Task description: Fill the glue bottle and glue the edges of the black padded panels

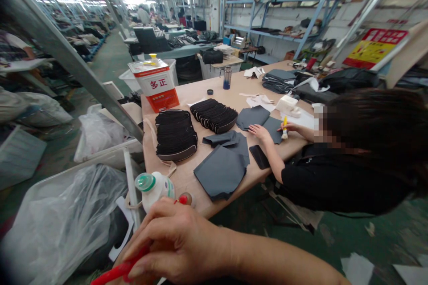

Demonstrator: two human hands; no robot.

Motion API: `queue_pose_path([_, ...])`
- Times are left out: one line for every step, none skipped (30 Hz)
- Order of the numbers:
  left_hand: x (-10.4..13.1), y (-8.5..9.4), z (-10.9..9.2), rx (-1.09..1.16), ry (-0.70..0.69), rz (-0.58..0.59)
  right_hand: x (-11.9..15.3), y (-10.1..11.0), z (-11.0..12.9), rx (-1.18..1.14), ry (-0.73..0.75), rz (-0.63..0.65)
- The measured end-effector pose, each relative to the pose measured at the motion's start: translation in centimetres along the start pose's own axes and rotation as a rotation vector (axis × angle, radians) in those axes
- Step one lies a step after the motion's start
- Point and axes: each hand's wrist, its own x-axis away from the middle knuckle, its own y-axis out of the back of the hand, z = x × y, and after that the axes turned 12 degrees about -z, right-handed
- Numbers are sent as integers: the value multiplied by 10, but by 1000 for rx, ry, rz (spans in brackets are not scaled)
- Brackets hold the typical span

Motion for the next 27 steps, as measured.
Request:
queue_pose_path([1, 0, 0, -1, -4, -3, 1, -2, -2, -28, 14, -33])
queue_pose_path([2, 0, 1, 1, -5, -5, 2, -3, -5, -57, 30, -66])
queue_pose_path([3, 1, 2, 4, -3, -9, 3, -5, -8, -79, 44, -98])
queue_pose_path([4, 1, 3, 7, 3, -8, 3, -6, -10, -90, 57, -124])
queue_pose_path([5, 1, 4, 10, 9, -6, 4, -7, -12, -85, 71, -140])
queue_pose_path([5, 0, 5, 15, 15, -1, 4, -8, -14, -66, 84, -155])
queue_pose_path([5, 0, 6, 20, 23, 3, 5, -9, -16, -40, 95, -172])
queue_pose_path([4, -2, 5, 28, 31, 6, 6, -10, -17, -10, 98, -186])
queue_pose_path([1, -4, 3, 39, 38, 2, 6, -11, -17, 15, 97, -199])
queue_pose_path([-2, -7, -1, 51, 44, -1, 7, -12, -17, 34, 88, -208])
queue_pose_path([-5, -10, -5, 66, 55, -7, 8, -14, -18, 50, 74, -217])
queue_pose_path([-9, -13, -10, 86, 70, -4, 8, -15, -17, 64, 59, -227])
queue_pose_path([-13, -16, -15, 112, 92, -2, 9, -16, -17, 76, 50, -227])
queue_pose_path([-17, -19, -20, 141, 115, 0, 9, -17, -17, 82, 45, -222])
queue_pose_path([-20, -21, -24, 169, 140, 2, 8, -18, -16, 80, 35, -215])
queue_pose_path([-21, -22, -26, 196, 158, 0, 8, -18, -14, 74, 22, -202])
queue_pose_path([-22, -23, -28, 216, 170, -6, 7, -17, -13, 62, 6, -185])
queue_pose_path([-21, -22, -28, 224, 171, -14, 6, -16, -11, 44, -21, -169])
queue_pose_path([-19, -21, -26, 222, 171, -22, 5, -14, -8, 16, -69, -158])
queue_pose_path([-16, -19, -24, 215, 171, -26, 4, -12, -6, -27, -139, -151])
queue_pose_path([-13, -17, -21, 210, 177, -29, 3, -9, -4, -90, -221, -145])
queue_pose_path([-9, -15, -18, 207, 186, -30, 3, -7, -2, -168, -310, -140])
queue_pose_path([-6, -14, -14, 208, 194, -32, 2, -4, -1, -256, -392, -145])
queue_pose_path([-4, -12, -11, 212, 197, -30, 1, -2, -1, -342, -447, -161])
queue_pose_path([-1, -11, -7, 220, 195, -30, 1, 1, -1, -407, -472, -179])
queue_pose_path([1, -10, -4, 232, 184, -37, 1, 4, -1, -440, -471, -198])
queue_pose_path([3, -10, 0, 244, 171, -41, 1, 7, -2, -441, -456, -215])
